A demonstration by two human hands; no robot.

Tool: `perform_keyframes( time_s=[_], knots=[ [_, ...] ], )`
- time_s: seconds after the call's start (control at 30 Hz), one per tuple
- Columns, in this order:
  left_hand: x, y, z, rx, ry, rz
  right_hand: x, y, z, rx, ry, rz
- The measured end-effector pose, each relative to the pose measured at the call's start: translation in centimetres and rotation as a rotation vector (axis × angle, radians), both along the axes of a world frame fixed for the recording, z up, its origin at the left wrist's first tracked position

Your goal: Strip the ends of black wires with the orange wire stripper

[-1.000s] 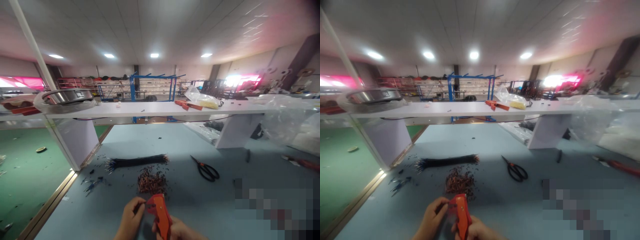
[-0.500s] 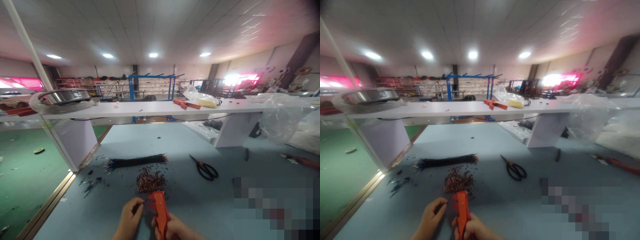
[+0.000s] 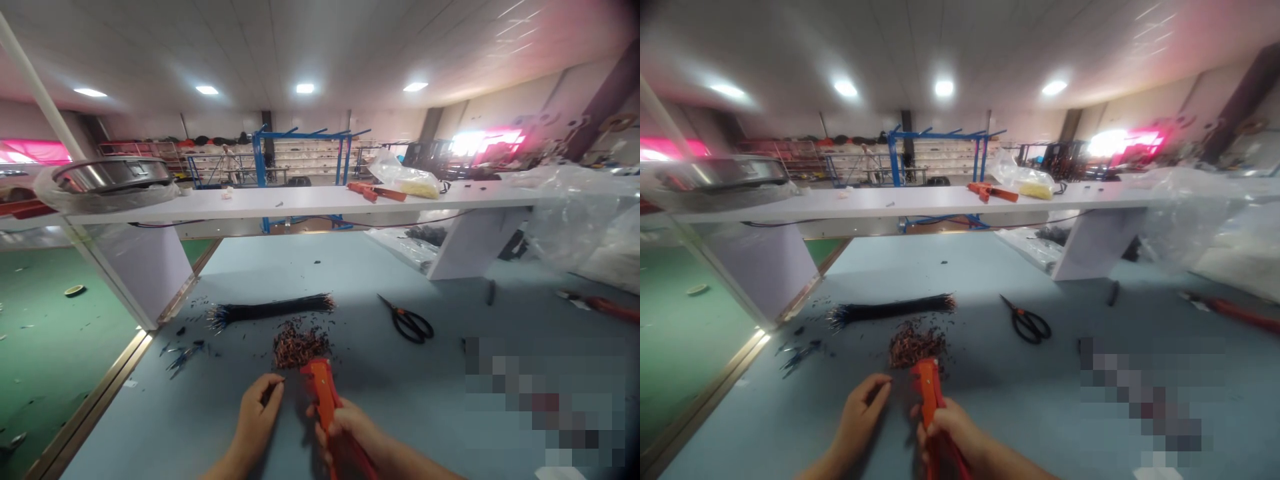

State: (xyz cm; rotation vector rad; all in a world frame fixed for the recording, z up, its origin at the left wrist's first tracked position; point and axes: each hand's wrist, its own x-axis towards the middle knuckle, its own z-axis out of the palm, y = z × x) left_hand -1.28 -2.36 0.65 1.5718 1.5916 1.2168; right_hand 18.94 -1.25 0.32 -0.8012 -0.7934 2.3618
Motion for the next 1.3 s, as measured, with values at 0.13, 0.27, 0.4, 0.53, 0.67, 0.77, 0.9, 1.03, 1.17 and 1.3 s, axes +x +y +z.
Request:
perform_keyframes(
  time_s=[0.13,0.27,0.4,0.53,0.67,0.77,0.9,1.03,1.17,1.3],
  knots=[
    [-0.4,0.5,-0.2,0.047,-0.009,0.078,0.8,-0.4,1.4,0.098,-0.051,0.039],
    [-0.3,0.5,0.1,0.080,-0.015,0.073,1.2,-0.4,2.7,0.121,0.015,0.049],
    [0.0,0.1,0.7,0.103,-0.009,0.046,1.0,-0.1,2.6,0.064,0.081,0.028],
    [-0.1,0.1,0.8,0.117,-0.009,0.077,0.9,0.2,2.2,0.052,0.114,0.108],
    [-0.4,0.3,0.9,0.054,-0.053,0.105,1.2,-0.2,2.5,0.095,0.119,0.194],
    [-0.6,0.3,1.0,0.046,-0.057,0.130,1.3,-0.6,3.2,0.211,0.029,0.191],
    [-1.0,0.5,0.8,0.057,-0.035,0.138,1.3,-0.6,3.6,0.246,-0.032,0.124],
    [-1.1,0.5,0.9,0.084,-0.001,0.156,1.3,-0.2,2.9,0.067,0.027,0.092],
    [-0.9,0.3,1.2,0.102,0.074,0.120,1.3,0.0,2.4,-0.016,0.079,0.088],
    [-0.6,0.1,1.2,0.106,0.130,0.044,1.3,-0.1,2.4,0.021,0.083,0.130]
  ],
)
